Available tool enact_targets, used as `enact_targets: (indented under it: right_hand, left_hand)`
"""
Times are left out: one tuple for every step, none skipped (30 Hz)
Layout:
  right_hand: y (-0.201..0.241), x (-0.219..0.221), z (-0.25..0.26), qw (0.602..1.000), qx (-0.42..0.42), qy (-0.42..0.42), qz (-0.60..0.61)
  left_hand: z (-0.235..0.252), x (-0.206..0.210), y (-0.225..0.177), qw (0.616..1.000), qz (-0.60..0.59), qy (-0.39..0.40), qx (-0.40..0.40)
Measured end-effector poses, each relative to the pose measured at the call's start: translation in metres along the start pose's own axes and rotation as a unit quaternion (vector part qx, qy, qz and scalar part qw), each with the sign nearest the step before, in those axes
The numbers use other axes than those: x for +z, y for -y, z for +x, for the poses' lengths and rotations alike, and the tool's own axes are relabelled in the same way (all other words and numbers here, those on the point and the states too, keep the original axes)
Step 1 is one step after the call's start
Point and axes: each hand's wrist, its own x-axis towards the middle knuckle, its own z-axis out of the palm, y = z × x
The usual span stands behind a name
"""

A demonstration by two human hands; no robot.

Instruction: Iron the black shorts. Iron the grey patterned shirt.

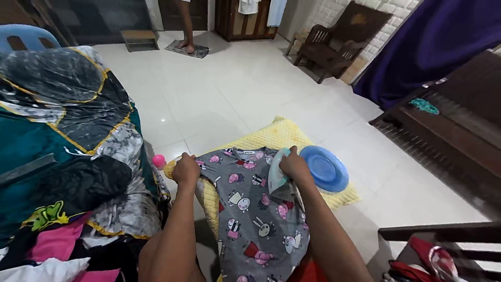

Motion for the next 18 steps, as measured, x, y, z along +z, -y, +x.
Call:
enact_targets:
  right_hand:
    - [-0.005, 0.003, -0.007, 1.0, -0.005, -0.002, -0.002]
    - [-0.01, 0.006, -0.016, 1.0, -0.009, -0.003, -0.005]
    - [-0.017, 0.007, -0.027, 1.0, -0.015, -0.006, -0.006]
    - [-0.023, 0.008, -0.037, 1.0, -0.021, -0.006, -0.012]
    - [-0.029, 0.005, -0.045, 1.0, -0.024, 0.001, -0.014]
    - [-0.032, 0.003, -0.048, 1.0, -0.024, 0.007, -0.013]
    - [-0.035, 0.0, -0.045, 1.0, -0.025, 0.013, -0.008]
    - [-0.035, -0.002, -0.04, 0.999, -0.028, 0.017, -0.002]
    - [-0.034, -0.005, -0.032, 0.999, -0.033, 0.018, 0.004]
    - [-0.031, -0.008, -0.023, 0.999, -0.034, 0.019, 0.006]
    - [-0.025, -0.011, -0.014, 0.999, -0.03, 0.021, 0.002]
    - [-0.021, -0.012, -0.006, 0.999, -0.026, 0.021, -0.005]
    - [-0.017, -0.012, 0.0, 1.0, -0.021, 0.019, -0.01]
    - [-0.015, -0.01, 0.004, 1.0, -0.015, 0.013, -0.015]
    - [-0.013, -0.008, 0.003, 1.0, -0.009, 0.006, -0.021]
    - [-0.012, -0.006, -0.003, 1.0, -0.002, 0.004, -0.027]
    - [-0.013, -0.004, -0.011, 0.999, 0.005, 0.003, -0.032]
    - [-0.015, -0.002, -0.021, 0.999, 0.009, 0.003, -0.031]
  left_hand:
    - [0.0, 0.0, 0.0, 1.0, -0.003, 0.0, 0.0]
    - [0.0, 0.0, 0.0, 1.0, -0.008, -0.001, 0.002]
    - [0.0, -0.002, 0.0, 1.0, -0.012, -0.001, 0.008]
    - [-0.002, -0.004, 0.0, 1.0, -0.019, 0.004, 0.018]
    - [-0.005, -0.006, 0.0, 0.999, -0.022, 0.01, 0.027]
    - [-0.006, -0.007, -0.001, 0.999, -0.019, 0.014, 0.028]
    - [-0.007, -0.006, 0.0, 0.999, -0.015, 0.013, 0.027]
    - [-0.007, -0.003, 0.002, 0.999, -0.015, 0.011, 0.026]
    - [-0.006, 0.0, 0.004, 0.999, -0.02, 0.009, 0.03]
    - [-0.005, 0.001, 0.005, 0.999, -0.025, 0.008, 0.033]
    - [-0.004, 0.002, 0.005, 0.999, -0.025, 0.006, 0.033]
    - [-0.003, 0.003, 0.005, 0.999, -0.024, 0.003, 0.034]
    - [-0.003, 0.002, 0.005, 0.999, -0.023, 0.003, 0.035]
    - [-0.002, 0.002, 0.005, 0.999, -0.025, 0.003, 0.036]
    - [-0.001, 0.001, 0.006, 0.999, -0.027, 0.005, 0.034]
    - [0.001, 0.001, 0.006, 0.999, -0.025, 0.004, 0.029]
    - [0.002, 0.0, 0.005, 1.0, -0.021, 0.005, 0.023]
    - [0.004, 0.0, 0.003, 1.0, -0.016, 0.008, 0.016]
